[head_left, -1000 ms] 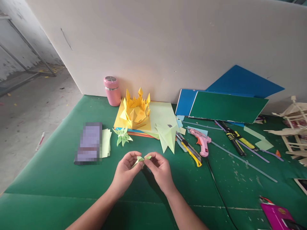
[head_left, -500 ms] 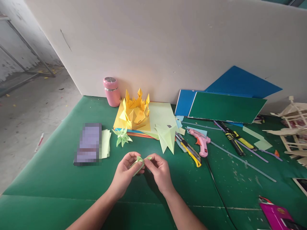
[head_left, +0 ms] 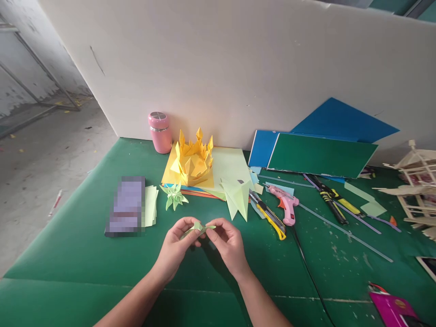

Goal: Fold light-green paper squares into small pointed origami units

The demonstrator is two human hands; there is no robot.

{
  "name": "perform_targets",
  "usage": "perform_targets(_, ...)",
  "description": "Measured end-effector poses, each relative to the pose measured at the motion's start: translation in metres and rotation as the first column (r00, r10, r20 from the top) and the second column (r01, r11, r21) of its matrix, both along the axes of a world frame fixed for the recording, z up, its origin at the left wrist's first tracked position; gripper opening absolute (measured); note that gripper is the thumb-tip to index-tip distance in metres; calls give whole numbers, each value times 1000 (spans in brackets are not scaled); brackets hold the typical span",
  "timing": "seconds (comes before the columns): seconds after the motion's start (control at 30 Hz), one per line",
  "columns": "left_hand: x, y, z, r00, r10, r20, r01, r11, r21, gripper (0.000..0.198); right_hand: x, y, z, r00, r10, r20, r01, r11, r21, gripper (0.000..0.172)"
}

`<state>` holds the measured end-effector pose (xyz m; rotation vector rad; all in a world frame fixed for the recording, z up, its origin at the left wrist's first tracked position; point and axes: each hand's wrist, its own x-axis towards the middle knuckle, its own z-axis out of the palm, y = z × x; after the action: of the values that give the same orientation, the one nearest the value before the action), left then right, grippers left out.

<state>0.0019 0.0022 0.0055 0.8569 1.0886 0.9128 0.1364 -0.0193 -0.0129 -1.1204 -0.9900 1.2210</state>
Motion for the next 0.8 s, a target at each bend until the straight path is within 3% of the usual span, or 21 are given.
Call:
perform_targets(0.17, -1, 2, 1, 995, 12, -99, -4, 997, 77, 22, 1, 1, -1, 999, -19, 32, 17, 998, 64, 18)
perform_targets(0.33, -2, 2, 1, 994, -8, -113, 16, 997, 72, 24, 2, -1, -3, 999, 7, -42, -8, 1000, -20, 26)
perform_targets(0.5, -1, 1, -2, 994, -20, -108, 30, 996, 87, 24, 3, -4, -3, 994, 40, -101, -51, 993, -104, 26)
perform_targets(0.8, -2, -3, -7, 978, 19, -209, 27, 976, 215, 21, -1, -4, -7, 999, 39, -21, -40, 997, -63, 20)
